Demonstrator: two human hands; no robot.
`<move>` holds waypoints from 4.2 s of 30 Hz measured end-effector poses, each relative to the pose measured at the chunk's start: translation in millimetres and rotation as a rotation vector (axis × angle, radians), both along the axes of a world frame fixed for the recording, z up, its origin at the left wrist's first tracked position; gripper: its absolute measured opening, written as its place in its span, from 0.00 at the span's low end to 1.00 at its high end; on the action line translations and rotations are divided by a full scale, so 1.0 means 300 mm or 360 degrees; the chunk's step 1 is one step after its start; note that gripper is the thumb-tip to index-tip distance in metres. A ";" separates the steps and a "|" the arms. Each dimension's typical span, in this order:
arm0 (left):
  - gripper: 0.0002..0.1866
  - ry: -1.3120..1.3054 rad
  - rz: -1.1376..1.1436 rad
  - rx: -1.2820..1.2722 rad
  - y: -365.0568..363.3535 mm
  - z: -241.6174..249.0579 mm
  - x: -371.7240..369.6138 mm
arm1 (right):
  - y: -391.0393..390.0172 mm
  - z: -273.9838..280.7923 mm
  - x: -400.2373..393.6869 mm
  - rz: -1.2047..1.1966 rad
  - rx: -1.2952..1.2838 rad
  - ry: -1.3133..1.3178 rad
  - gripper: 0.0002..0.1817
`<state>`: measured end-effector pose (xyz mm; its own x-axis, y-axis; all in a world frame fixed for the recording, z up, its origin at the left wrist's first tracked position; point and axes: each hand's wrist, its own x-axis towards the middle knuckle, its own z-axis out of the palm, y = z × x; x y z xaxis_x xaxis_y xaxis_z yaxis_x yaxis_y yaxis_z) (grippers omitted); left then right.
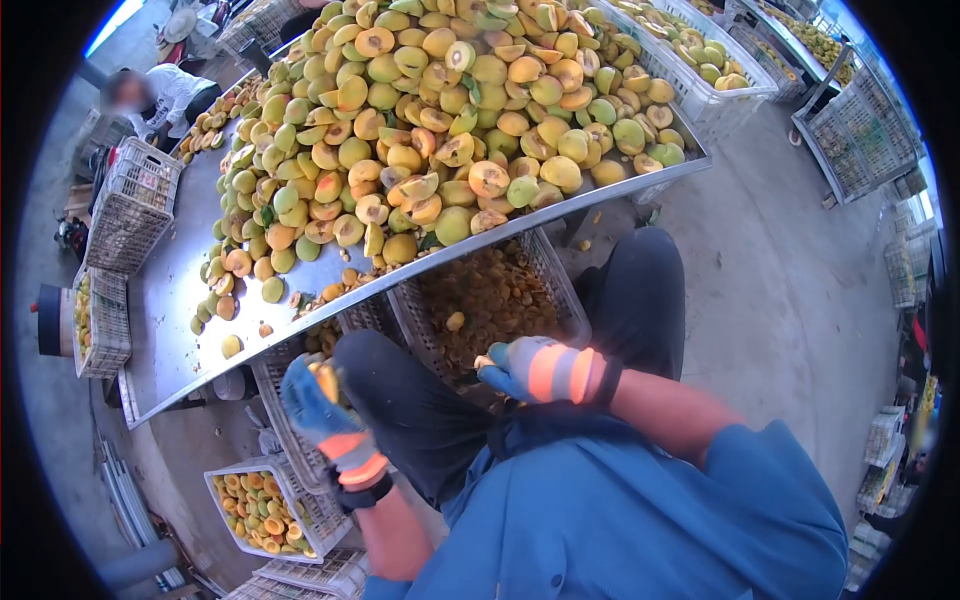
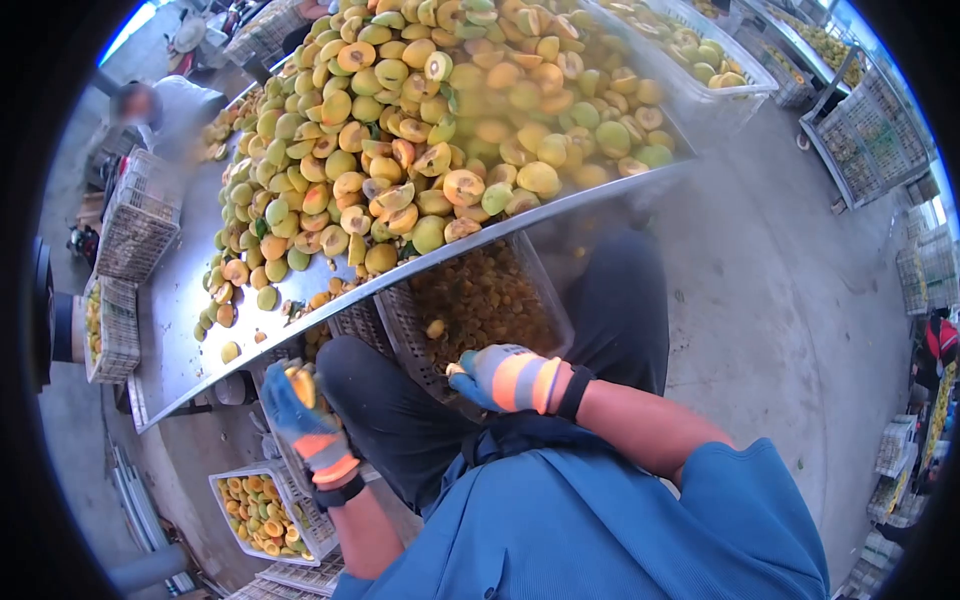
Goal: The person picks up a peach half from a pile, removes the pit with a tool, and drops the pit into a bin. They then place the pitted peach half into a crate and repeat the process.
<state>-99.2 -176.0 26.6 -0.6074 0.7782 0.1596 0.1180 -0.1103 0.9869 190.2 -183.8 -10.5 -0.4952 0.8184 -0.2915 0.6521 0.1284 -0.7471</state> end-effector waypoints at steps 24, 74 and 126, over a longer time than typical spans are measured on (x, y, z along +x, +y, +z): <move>0.29 0.1192 -0.0553 0.0051 0.637 -0.232 0.483 | 0.071 0.095 0.096 -0.0730 0.0051 0.1002 0.10; 0.22 -0.1050 -0.0761 -0.0180 0.058 -0.072 0.417 | 0.059 0.127 -0.087 -0.0064 -0.0157 0.0885 0.15; 0.27 -0.1406 -0.1132 -0.0306 0.006 -0.114 0.449 | 0.031 0.084 0.043 -0.0196 -0.2273 0.1687 0.20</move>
